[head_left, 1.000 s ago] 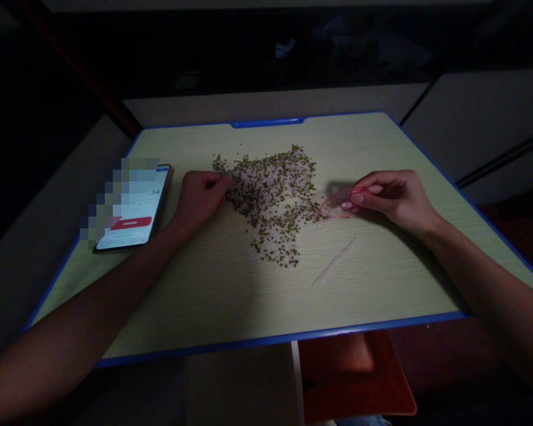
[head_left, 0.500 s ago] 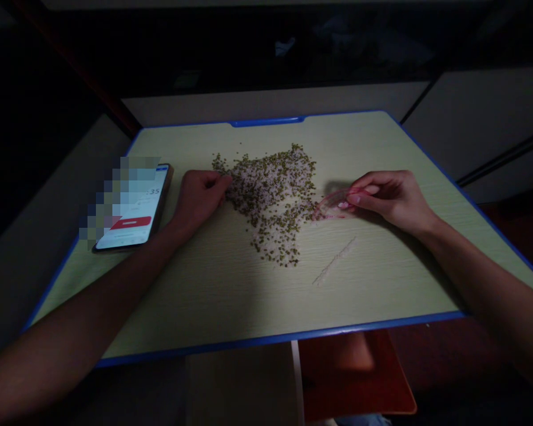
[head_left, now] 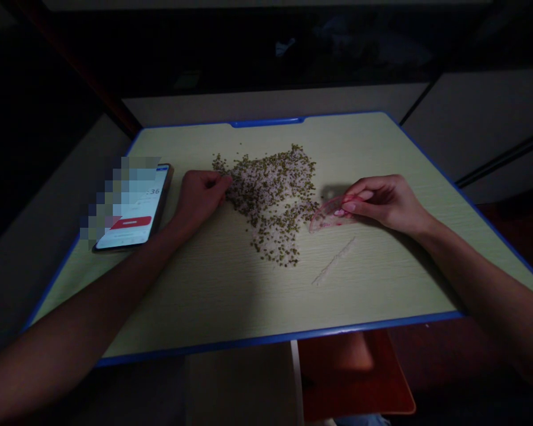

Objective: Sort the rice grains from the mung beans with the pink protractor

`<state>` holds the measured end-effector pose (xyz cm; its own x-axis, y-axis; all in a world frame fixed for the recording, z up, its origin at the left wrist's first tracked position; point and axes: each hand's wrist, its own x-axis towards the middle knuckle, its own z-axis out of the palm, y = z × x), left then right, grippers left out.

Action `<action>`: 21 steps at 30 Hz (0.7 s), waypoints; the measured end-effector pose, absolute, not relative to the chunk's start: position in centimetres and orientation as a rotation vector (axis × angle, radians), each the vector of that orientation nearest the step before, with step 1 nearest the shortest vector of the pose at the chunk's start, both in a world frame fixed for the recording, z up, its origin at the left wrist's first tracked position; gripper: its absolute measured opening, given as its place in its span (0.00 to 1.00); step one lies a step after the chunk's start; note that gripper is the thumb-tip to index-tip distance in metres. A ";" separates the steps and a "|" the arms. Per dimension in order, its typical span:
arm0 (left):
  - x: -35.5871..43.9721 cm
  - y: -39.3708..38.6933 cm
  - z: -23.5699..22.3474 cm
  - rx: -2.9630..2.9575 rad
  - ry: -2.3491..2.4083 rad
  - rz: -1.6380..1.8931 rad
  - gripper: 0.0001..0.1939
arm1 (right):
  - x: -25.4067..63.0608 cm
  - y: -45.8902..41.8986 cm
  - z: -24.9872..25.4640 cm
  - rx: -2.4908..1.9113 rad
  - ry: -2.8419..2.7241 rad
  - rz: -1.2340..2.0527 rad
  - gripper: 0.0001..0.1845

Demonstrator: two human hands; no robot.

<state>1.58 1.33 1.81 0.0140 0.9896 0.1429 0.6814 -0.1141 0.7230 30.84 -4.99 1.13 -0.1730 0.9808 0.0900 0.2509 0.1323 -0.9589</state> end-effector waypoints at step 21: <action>1.6 1.3 1.7 1.864 1.708 0.901 0.18 | 29.8 -5.2 1.1 -1.312 -1.485 0.947 0.06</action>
<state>1.55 1.35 1.67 0.0177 0.9868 0.1610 0.6902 -0.1286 0.7121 29.75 -5.22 1.06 -0.0198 0.9900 0.1397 0.2911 0.1394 -0.9465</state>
